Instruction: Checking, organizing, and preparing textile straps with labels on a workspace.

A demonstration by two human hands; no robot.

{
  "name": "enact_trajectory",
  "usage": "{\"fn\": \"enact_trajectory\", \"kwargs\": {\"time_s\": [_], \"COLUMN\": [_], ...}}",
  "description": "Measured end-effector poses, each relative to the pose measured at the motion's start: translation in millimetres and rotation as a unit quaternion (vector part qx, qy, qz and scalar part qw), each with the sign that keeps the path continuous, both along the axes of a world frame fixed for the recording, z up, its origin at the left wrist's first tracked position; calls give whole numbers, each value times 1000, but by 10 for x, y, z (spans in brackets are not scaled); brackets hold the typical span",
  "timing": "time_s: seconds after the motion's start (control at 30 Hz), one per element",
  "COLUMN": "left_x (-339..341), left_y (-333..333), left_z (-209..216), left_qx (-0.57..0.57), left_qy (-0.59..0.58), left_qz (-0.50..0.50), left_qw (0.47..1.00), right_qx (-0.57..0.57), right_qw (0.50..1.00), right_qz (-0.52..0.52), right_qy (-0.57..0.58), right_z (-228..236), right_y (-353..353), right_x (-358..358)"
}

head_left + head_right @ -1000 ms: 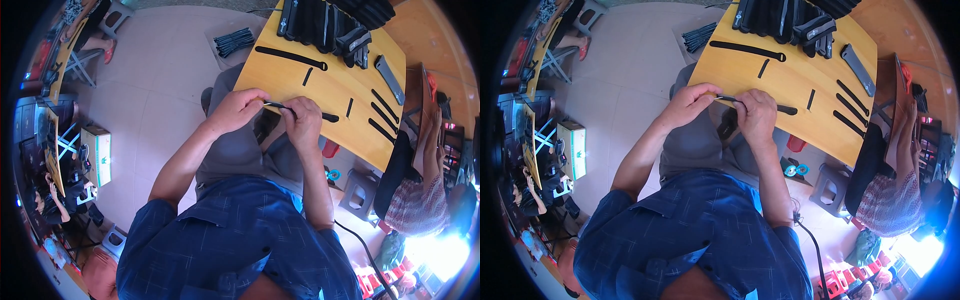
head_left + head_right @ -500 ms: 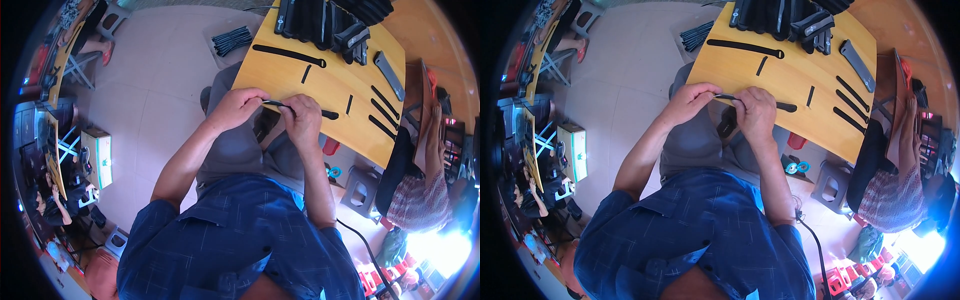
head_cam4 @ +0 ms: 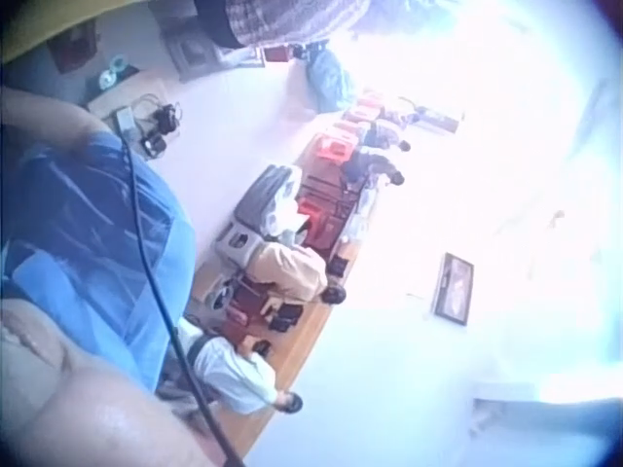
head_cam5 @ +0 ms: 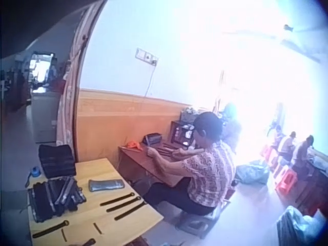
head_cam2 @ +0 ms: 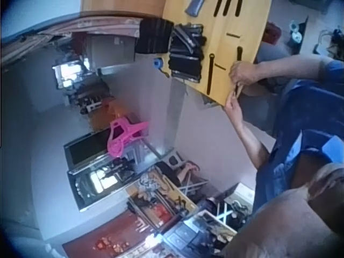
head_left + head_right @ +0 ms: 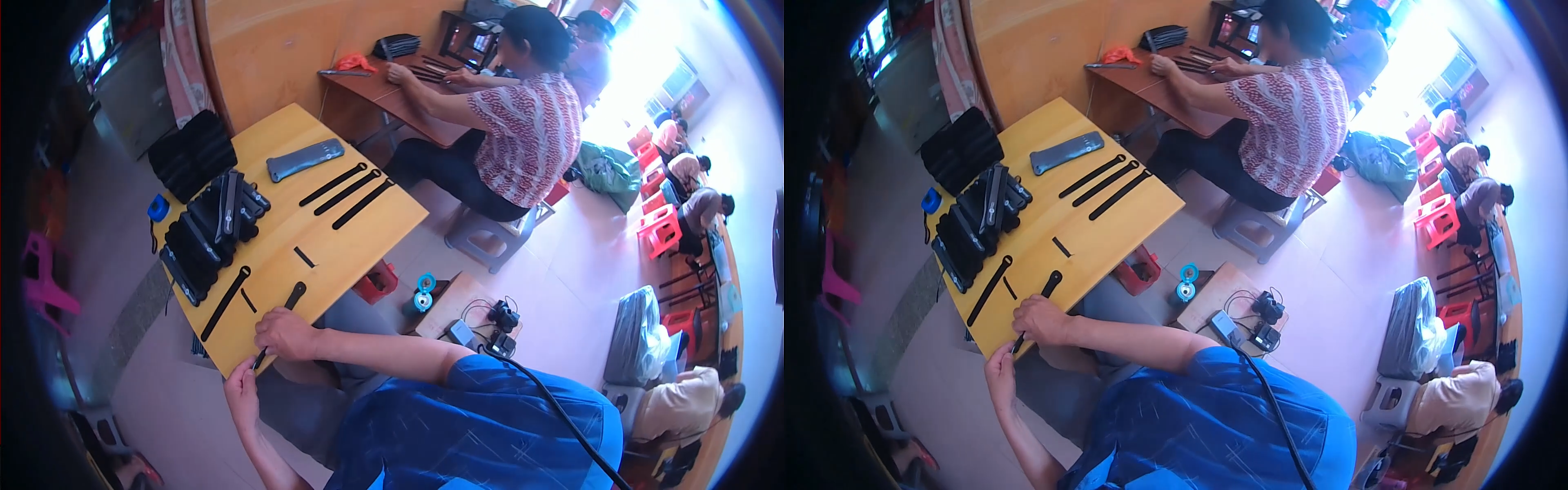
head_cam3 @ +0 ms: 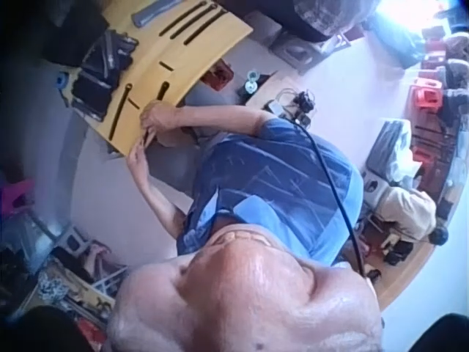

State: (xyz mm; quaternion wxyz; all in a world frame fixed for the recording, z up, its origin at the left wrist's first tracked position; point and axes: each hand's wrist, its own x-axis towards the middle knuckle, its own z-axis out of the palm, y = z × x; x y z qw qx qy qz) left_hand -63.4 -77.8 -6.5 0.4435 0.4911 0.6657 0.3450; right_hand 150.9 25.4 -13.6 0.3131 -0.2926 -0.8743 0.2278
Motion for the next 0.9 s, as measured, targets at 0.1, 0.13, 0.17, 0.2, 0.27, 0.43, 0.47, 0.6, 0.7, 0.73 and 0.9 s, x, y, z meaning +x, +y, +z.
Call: {"fn": "enact_trajectory", "kwargs": {"time_s": [0.1, 0.13, 0.17, 0.2, 0.27, 0.43, 0.47, 0.6, 0.7, 0.73, 0.9], "left_x": [-60, -67, -65, -58, -82, -48, -42, -86, -93, -102, -118], "left_y": [128, 154, 183, 215, 200, 166, 160, 180, 202, 204, 213], "left_z": [-101, -58, -23, -13, 3, 107, 81, 57, 80, 82, 74], "left_qx": [46, 7, -32, -26, -28, -66, -62, -57, -74, -74, -74], "left_qy": [-27, -41, -55, -55, -88, -93, -100, -85, -94, -102, -85], "left_qz": [-7, 5, 17, 15, 29, 17, 16, 9, 9, 2, -8], "left_qw": [999, 999, 998, 998, 995, 993, 993, 995, 993, 992, 994], "right_qx": [10, 16, 19, 23, 26, 28, 26, 27, 34, 36, 22], "right_qw": [1000, 1000, 1000, 1000, 999, 1000, 1000, 1000, 999, 999, 1000], "right_qz": [-3, -4, -2, 0, 4, 10, 11, 12, 8, 9, 5], "right_qy": [4, 4, 8, 11, 17, -4, 0, 7, -10, -9, -1], "right_z": [57, 46, 33, 24, 40, 44, 38, 31, 21, 14, 21], "right_y": [61, 82, 89, 106, 93, 84, 73, 53, 53, 56, 37], "right_x": [19, 7, 1, 1, -33, -8, -14, -23, -12, -11, -34]}}
